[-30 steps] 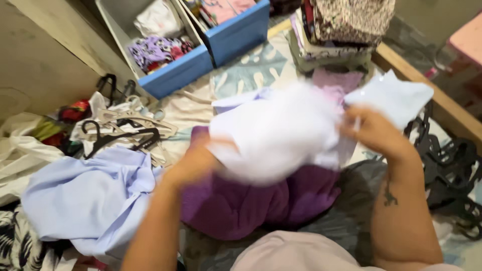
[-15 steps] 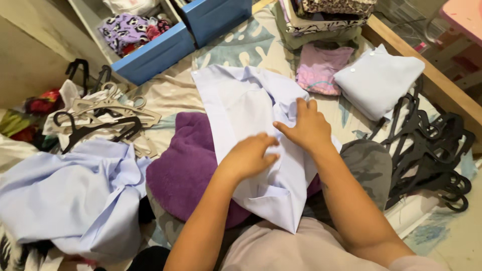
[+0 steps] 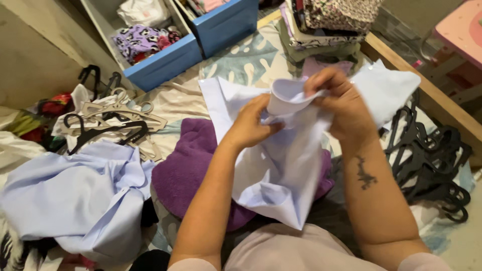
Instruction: The person sorts through a pile of laundry on the floor, folding small items and placing them into open plastic storage drawers.
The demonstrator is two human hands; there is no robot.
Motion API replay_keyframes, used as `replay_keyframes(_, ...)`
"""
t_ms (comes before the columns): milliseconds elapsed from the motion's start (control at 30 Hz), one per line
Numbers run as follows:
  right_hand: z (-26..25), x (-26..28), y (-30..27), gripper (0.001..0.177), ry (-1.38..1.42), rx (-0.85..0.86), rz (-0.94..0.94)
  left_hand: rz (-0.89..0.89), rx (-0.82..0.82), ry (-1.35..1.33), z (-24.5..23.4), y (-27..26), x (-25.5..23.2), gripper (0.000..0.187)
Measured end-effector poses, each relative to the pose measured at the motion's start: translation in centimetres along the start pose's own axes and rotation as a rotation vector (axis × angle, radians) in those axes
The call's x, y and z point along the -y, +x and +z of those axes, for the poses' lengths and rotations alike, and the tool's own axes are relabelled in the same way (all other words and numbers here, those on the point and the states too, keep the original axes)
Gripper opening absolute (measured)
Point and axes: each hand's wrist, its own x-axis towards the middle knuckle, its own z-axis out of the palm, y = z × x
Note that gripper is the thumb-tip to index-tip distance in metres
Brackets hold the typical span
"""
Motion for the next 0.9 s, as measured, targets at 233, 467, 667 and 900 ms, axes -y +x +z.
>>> replay_keyframes(233, -1.1, 2.5, 5.1, 0.016, -0.454, -0.330, 0.077, -0.233, 0.069, -0.582, -1.9, -0.4, 2.2, 0.027)
replay_keyframes(467, 0.9, -0.3, 9.6, 0.022, -1.303, -0.181, -0.366, -0.176, -0.045, -0.668, -6.8, 2.1, 3.3, 0.020)
replay_keyframes(667, 7.8, -3.8, 6.1, 0.016, -1.121, -0.010, -0.395, -0.156, -0.224, -0.788, -8.3, 3.2, 0.8, 0.022)
replay_keyframes(900, 4.6, -11.3, 7.6, 0.018, -0.412, 0.229, 0.691, -0.101, -0.384, -1.304, -9.1, 2.8, 0.9, 0.020)
